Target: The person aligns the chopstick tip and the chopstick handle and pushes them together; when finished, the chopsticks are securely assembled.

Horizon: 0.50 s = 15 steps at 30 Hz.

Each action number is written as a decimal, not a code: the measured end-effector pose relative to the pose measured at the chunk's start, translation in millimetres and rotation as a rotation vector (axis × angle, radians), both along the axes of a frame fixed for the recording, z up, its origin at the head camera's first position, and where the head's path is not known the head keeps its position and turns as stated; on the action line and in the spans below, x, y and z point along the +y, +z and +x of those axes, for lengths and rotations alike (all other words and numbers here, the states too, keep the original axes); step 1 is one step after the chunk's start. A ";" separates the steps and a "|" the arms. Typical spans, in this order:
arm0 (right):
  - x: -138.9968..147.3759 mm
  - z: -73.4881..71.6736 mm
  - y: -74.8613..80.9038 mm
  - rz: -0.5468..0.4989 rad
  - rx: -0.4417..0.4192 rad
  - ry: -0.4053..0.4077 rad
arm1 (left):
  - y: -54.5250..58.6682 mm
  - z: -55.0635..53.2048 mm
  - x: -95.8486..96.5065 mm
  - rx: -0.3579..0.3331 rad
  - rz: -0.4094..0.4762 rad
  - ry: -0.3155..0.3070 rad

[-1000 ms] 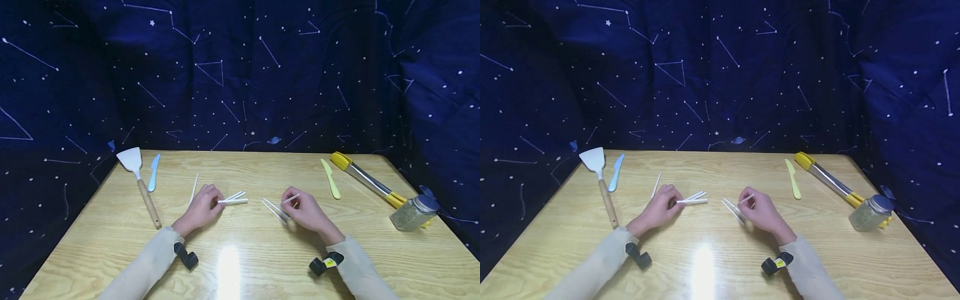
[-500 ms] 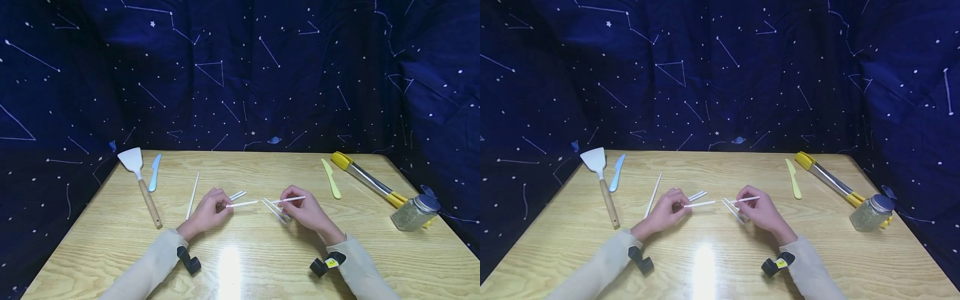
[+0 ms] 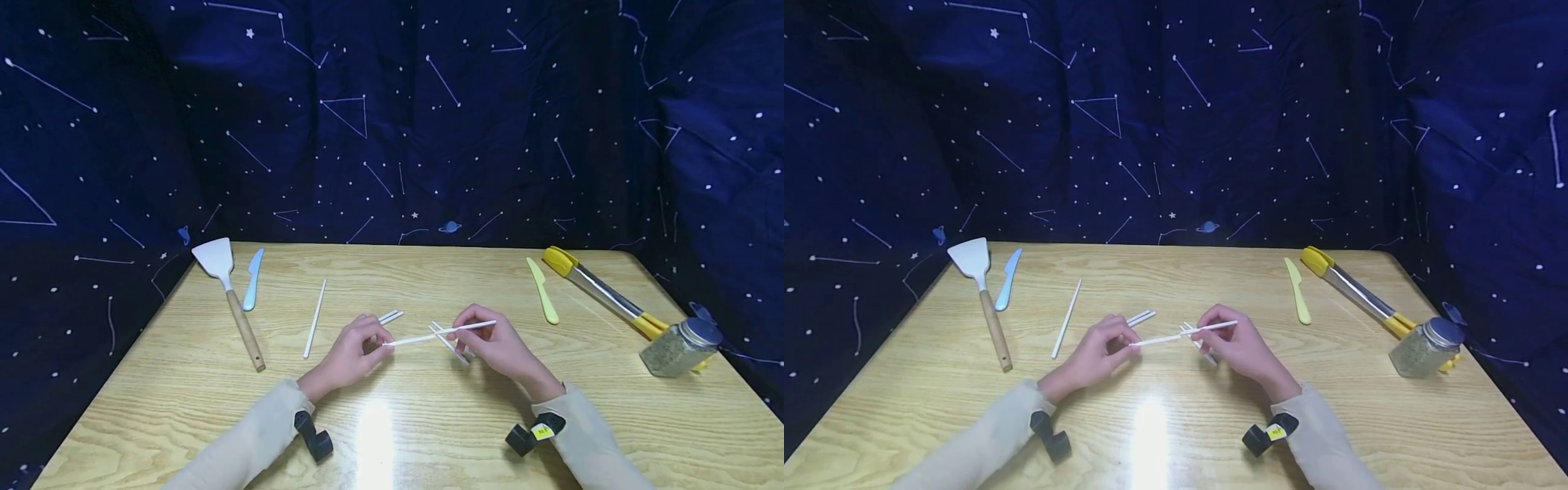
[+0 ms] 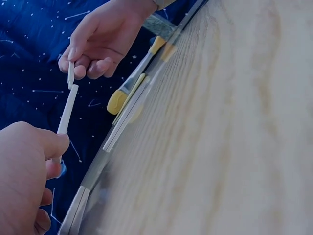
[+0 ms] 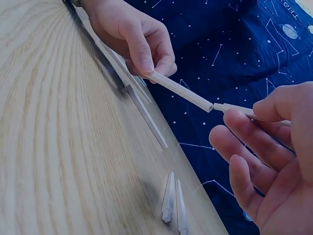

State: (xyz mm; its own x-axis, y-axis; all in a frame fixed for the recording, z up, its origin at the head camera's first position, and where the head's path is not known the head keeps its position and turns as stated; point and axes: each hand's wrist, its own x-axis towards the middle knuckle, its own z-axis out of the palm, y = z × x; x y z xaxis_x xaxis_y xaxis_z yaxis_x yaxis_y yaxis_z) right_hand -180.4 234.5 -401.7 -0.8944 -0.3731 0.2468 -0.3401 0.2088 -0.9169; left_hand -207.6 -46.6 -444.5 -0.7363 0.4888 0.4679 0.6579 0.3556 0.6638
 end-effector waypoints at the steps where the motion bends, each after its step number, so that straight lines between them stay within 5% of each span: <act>1: -0.1 -0.2 -0.5 -0.006 0.000 0.005 | -0.2 0.5 0.5 -0.006 -0.001 0.001; 15: -1.9 0.5 -1.5 -0.034 0.012 -0.004 | -3.1 1.7 1.8 -0.060 0.046 0.010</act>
State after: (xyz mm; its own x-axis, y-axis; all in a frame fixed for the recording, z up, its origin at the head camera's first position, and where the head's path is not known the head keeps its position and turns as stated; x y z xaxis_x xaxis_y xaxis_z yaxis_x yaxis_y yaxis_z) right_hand -179.9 232.6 -403.2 -0.8928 -0.3606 0.2699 -0.3503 0.1791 -0.9194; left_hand -205.9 -44.8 -447.6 -0.7684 0.4601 0.4449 0.6133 0.3304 0.7175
